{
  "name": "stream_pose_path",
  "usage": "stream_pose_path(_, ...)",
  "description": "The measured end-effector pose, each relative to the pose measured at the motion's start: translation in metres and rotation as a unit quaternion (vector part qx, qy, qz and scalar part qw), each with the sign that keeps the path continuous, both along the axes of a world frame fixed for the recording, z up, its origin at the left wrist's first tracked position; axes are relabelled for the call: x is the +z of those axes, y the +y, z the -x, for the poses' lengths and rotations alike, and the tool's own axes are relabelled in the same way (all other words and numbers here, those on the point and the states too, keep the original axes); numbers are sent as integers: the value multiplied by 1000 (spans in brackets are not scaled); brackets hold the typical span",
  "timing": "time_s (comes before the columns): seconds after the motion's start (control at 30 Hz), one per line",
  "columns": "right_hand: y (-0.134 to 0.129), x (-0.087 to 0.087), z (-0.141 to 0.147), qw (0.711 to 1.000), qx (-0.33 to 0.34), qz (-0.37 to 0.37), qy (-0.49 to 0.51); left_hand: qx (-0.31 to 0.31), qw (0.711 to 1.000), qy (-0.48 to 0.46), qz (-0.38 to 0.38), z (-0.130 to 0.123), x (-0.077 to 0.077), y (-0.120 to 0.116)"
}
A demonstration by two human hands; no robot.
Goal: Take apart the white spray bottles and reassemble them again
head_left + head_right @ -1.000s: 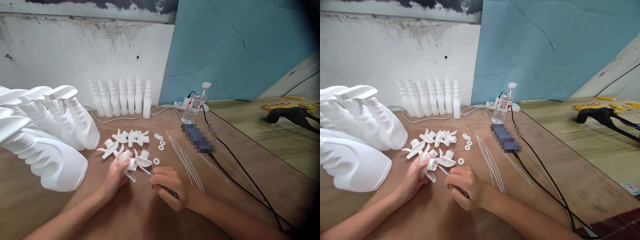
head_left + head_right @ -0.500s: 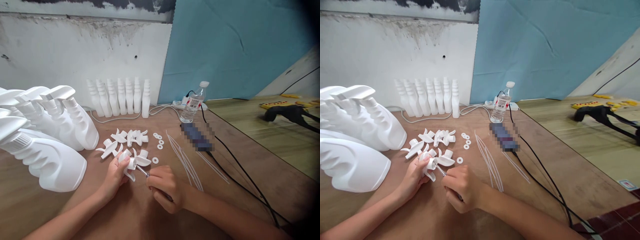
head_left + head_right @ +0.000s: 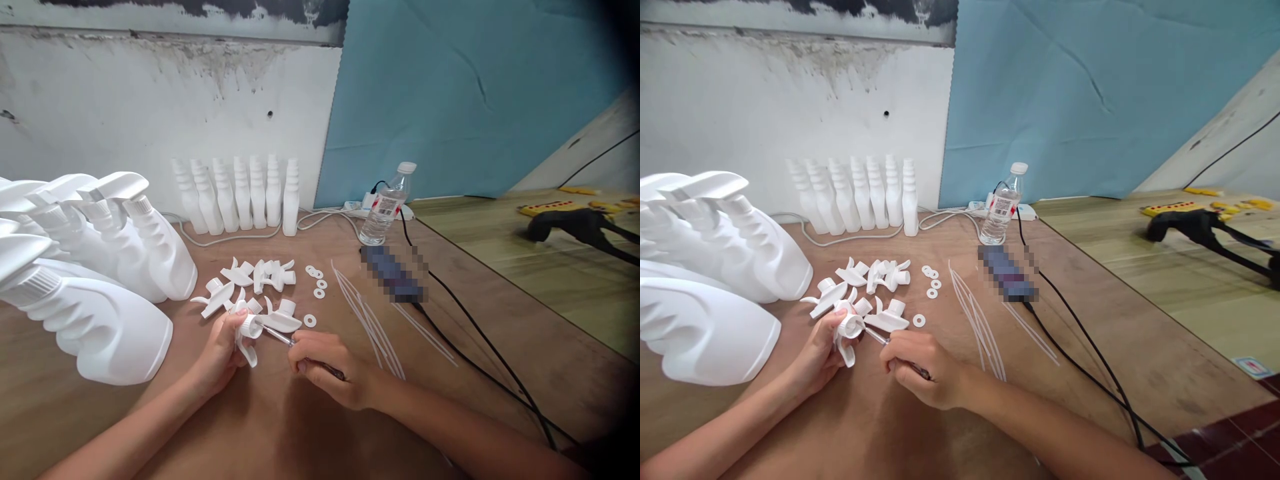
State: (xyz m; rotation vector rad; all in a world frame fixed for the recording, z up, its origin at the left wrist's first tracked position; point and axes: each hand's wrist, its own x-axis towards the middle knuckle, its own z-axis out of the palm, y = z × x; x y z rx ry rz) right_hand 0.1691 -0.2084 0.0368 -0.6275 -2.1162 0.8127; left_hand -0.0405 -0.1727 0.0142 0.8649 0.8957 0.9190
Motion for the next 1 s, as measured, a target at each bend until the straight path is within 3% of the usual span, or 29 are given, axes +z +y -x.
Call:
stream_pose_path(0.13,1,-1,-1,1000,2,-18,-10,-4,1000,8,-6,-1,3,0)
stream_pose_path(0.3,4,-2,-2,993,32,-109,-31,8,1000,-3,15,-3,5,0)
stream_pose_path(0.37,5,-1,-3,992,37,-113,-31,13,1000,-9,22,-2,5,0)
stream_pose_path(0.57,3,3,-5,1000,27,0,-3,-1,1000,4,3,-2,5,0)
stream_pose_path(0.67,4,-1,-5,992,17,110,62,-23,999,-23,16,0,4,0)
stream_pose_path(0.83,8,-12,-2,917,50,306,251,-98,981,-120,116,3,1,3)
stream_pose_path(1.0,10,-17,4,840,92,405,349,-152,954,-190,173,6,-5,5)
